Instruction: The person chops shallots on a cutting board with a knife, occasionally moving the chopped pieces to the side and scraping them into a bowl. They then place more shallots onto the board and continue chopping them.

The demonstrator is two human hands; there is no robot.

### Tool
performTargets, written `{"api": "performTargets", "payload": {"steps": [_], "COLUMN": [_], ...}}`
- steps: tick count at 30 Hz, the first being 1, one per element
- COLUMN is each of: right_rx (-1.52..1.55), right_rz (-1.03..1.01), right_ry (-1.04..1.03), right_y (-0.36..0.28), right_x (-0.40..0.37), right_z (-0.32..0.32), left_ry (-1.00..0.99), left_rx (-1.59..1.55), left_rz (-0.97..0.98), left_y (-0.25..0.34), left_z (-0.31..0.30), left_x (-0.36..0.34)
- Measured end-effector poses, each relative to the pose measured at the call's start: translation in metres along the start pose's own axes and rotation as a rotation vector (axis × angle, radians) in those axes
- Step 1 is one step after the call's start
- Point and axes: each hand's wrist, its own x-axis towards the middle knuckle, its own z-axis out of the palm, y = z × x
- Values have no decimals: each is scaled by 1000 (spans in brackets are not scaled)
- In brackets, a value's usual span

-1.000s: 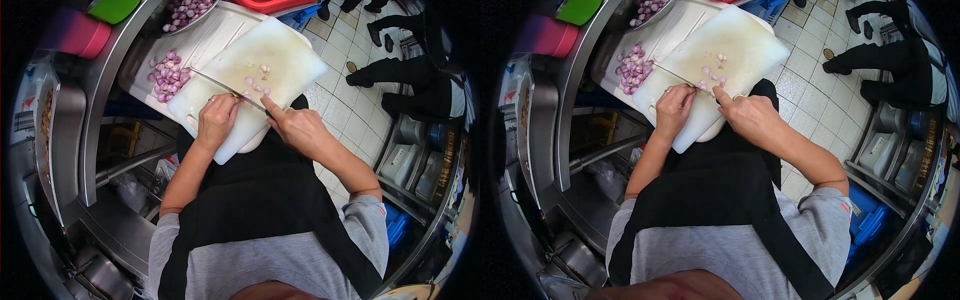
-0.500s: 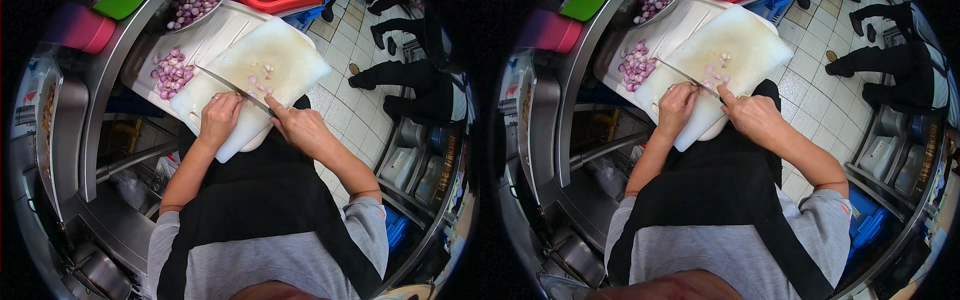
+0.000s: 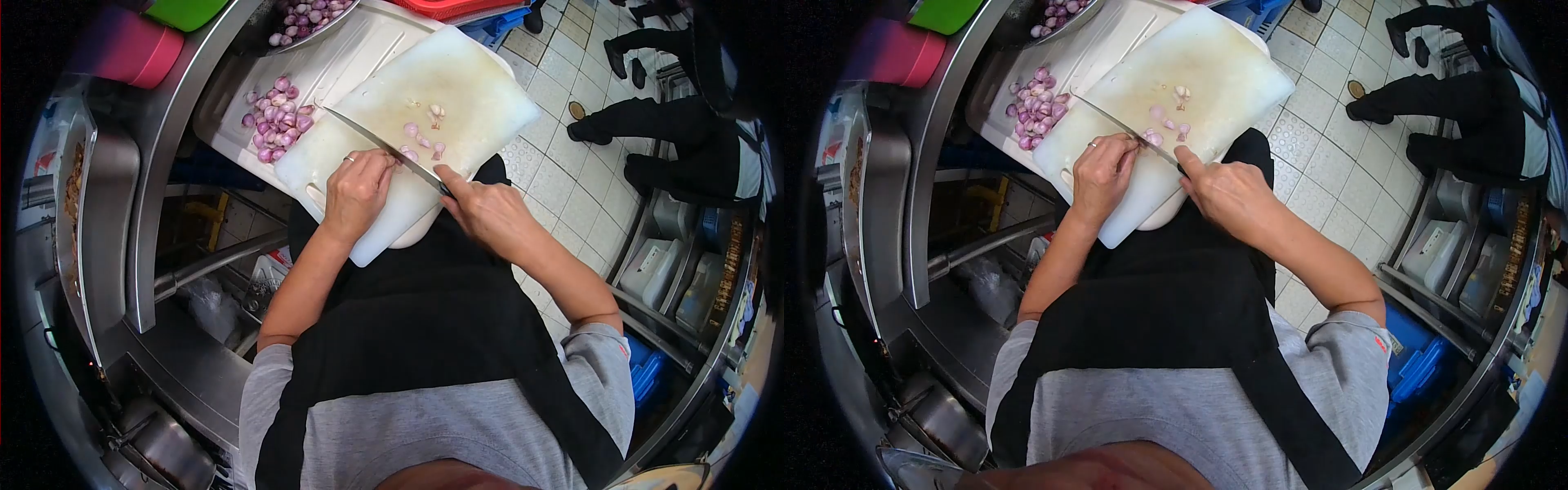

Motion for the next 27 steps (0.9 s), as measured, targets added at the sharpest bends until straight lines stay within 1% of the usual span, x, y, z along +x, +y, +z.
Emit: {"api": "performTargets", "payload": {"steps": [3,7,9,15,19,25,27], "right_rx": [53,28,35,105,125,77,61], "right_rz": [-3,-20,84,134,127,108,105], "right_ry": [58,26,-89,-174,-174,-139,-129], "right_y": [5,5,-4,-6,-5,-7,-8], "right_x": [16,14,4,-10,-10,-7,-7], "right_z": [16,0,-15,-31,-31,-20,-18], "left_ry": [-10,-19,-13,6,4,-10,6], "left_rx": [4,-7,4,-5,6,0,10], "left_rz": [-10,-20,-17,1,-2,-13,14], "left_y": [-1,-1,-2,-2,-2,-2,-3], "left_z": [1,1,2,3,2,2,2], "left_x": [-1,-2,-3,-2,-3,-2,-3]}}
